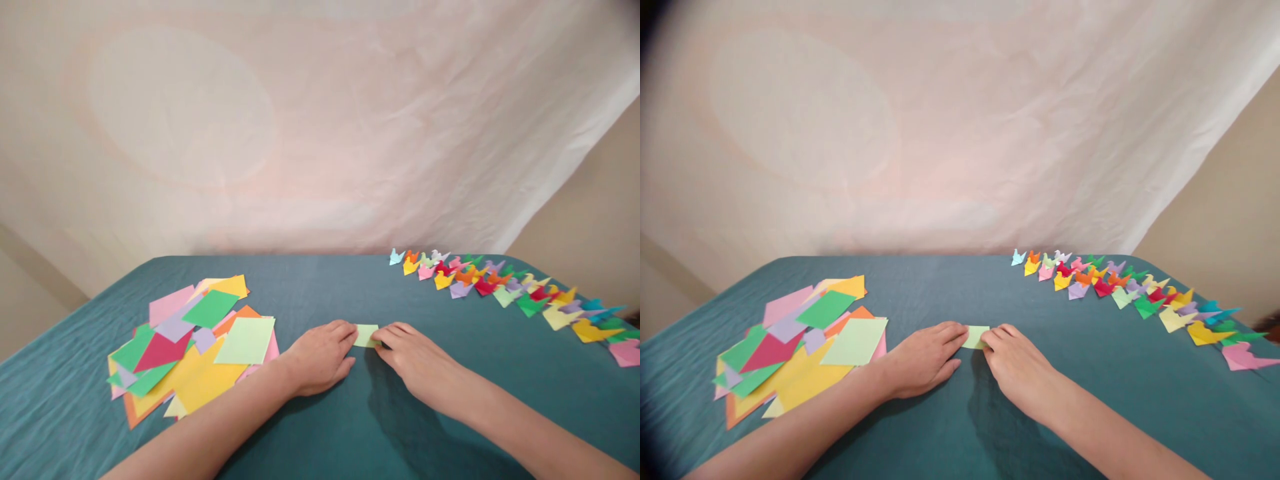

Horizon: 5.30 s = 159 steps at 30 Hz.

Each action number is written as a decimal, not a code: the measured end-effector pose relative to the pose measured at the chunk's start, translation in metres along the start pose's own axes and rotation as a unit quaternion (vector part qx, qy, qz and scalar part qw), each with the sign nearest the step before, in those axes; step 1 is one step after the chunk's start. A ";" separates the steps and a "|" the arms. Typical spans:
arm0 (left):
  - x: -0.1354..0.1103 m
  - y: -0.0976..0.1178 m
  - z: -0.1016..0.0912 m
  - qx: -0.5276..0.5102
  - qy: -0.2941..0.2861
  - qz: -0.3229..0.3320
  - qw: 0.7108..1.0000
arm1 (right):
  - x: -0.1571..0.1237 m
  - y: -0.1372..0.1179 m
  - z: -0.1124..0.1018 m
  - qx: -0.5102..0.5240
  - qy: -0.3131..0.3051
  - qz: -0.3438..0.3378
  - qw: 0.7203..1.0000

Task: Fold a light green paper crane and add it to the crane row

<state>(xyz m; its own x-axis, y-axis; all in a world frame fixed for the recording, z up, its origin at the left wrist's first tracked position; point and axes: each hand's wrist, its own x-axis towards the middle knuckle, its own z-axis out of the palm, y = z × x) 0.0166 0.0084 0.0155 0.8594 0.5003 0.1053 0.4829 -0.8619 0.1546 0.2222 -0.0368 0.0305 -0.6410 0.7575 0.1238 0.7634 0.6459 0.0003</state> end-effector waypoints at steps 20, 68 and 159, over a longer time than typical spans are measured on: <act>0.000 0.000 -0.001 0.016 0.012 0.006 1.000 | -0.005 0.014 0.008 0.045 0.055 0.008 0.997; -0.012 -0.004 -0.027 0.084 -0.012 -0.009 0.996 | 0.002 0.004 0.016 0.001 0.024 -0.004 1.000; 0.005 -0.023 0.010 -0.499 0.147 -0.128 0.845 | 0.036 0.007 0.045 0.593 0.180 0.238 0.748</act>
<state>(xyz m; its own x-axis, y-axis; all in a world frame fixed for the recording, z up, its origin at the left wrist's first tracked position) 0.0109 0.0300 0.0029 0.5993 0.7845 0.1591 0.1385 -0.2974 0.9447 0.2010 -0.0010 -0.0100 -0.0936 0.9917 0.0881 0.1537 0.1018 -0.9829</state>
